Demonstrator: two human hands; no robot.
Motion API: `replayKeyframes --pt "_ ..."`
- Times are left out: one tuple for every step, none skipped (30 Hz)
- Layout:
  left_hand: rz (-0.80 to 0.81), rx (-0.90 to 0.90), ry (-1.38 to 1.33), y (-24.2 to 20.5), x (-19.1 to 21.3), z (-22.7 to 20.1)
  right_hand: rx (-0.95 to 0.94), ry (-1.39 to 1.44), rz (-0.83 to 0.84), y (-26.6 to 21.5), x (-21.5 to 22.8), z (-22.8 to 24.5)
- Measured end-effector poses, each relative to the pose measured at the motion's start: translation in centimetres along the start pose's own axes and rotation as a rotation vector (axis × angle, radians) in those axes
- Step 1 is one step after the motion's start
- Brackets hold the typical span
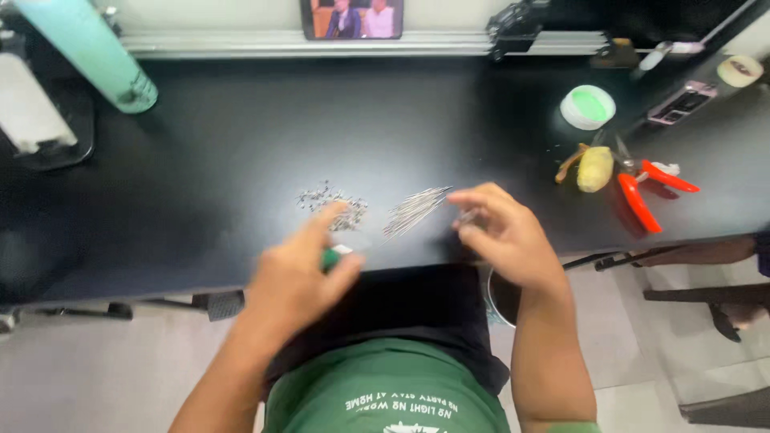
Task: The person repeatedly picks up small metal fasteners and thin metal rods from a black table and inserts the rods into the fasteners using a green-handled tool. The person continues this repetitive assembly process throughout the clip.
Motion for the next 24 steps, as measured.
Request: replayKeyframes --pt "-0.002 -0.010 -0.002 0.3 -0.2 1.1 0.002 -0.005 -0.009 0.8 0.5 0.3" --pt "-0.087 0.014 0.136 0.5 0.1 2.5 0.005 -0.166 0.046 1.6 0.6 0.6" --pt "-0.174 0.042 0.275 0.6 0.3 3.8 0.007 -0.325 0.105 2.4 0.6 0.8" --pt "-0.176 0.035 0.273 0.5 0.3 4.0 0.008 -0.328 0.098 3.0 0.4 1.1" --pt "-0.202 0.090 0.220 0.2 0.5 4.6 0.027 -0.394 0.192 3.5 -0.3 1.3" --pt "-0.228 0.145 0.168 0.0 0.6 5.2 0.047 -0.459 0.287 4.0 -1.0 1.4" --pt "-0.229 0.142 0.169 0.2 0.9 4.2 0.048 -0.459 0.284 4.2 -1.4 1.2" --pt "-0.230 0.171 0.029 0.3 1.2 3.4 0.067 -0.510 0.294 4.5 -1.8 1.0" --pt "-0.229 0.203 -0.110 0.4 1.5 2.7 0.086 -0.559 0.308 4.7 -2.4 0.7" --pt "-0.230 0.205 -0.108 0.0 1.3 2.0 0.088 -0.557 0.310 4.7 -2.6 0.0" --pt "-0.145 0.331 -0.284 -0.5 0.5 1.9 0.101 -0.542 0.288 4.7 -2.8 -0.6" --pt "-0.058 0.453 -0.462 -1.1 -0.4 1.6 0.113 -0.526 0.267 4.6 -2.9 -1.2" --pt "-0.060 0.459 -0.463 -1.4 -0.6 1.3 0.114 -0.525 0.274 4.5 -2.9 -1.1" --pt "0.036 0.478 -0.606 -1.8 -1.5 0.9 0.114 -0.511 0.221 4.4 -2.7 -1.0" --pt "0.131 0.493 -0.748 -2.1 -2.4 0.4 0.116 -0.497 0.166 4.3 -2.4 -0.9" --pt "0.128 0.497 -0.749 -2.0 -2.5 0.1 0.117 -0.497 0.172 4.0 -2.6 -0.9" --pt "0.228 0.538 -0.853 -2.1 -3.2 -0.4 0.153 -0.480 0.114 3.8 -2.5 -0.5" --pt "0.328 0.578 -0.957 -2.1 -3.8 -1.0 0.188 -0.463 0.057 3.6 -2.3 -0.2" --pt "0.327 0.580 -0.958 -2.1 -4.2 -1.0 0.189 -0.463 0.060 3.4 -2.2 0.0" --pt "0.365 0.536 -1.023 -2.0 -4.6 -1.3 0.254 -0.368 0.054 3.2 -2.2 0.6" --pt "0.402 0.490 -1.086 -1.8 -5.0 -1.7 0.320 -0.272 0.049 3.0 -2.1 1.1" --pt "0.399 0.492 -1.088 -1.7 -4.8 -1.9 0.321 -0.272 0.053 2.6 -2.0 2.0" --pt "0.436 0.486 -1.082 -1.6 -4.6 -2.2 0.306 -0.272 0.047 2.3 -2.0 2.8" --pt "0.473 0.480 -1.076 -1.5 -4.5 -2.5 0.291 -0.272 0.040 1.9 -2.0 3.5"
Point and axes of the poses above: each hand's wrist, its own y-axis towards the middle knuckle, its own x-axis out of the back of the hand, z = x × y, the point moved 5 cm from there along y, towards the middle knuckle, and after that the axes turned 2 degrees about y, right-handed, at the moved point
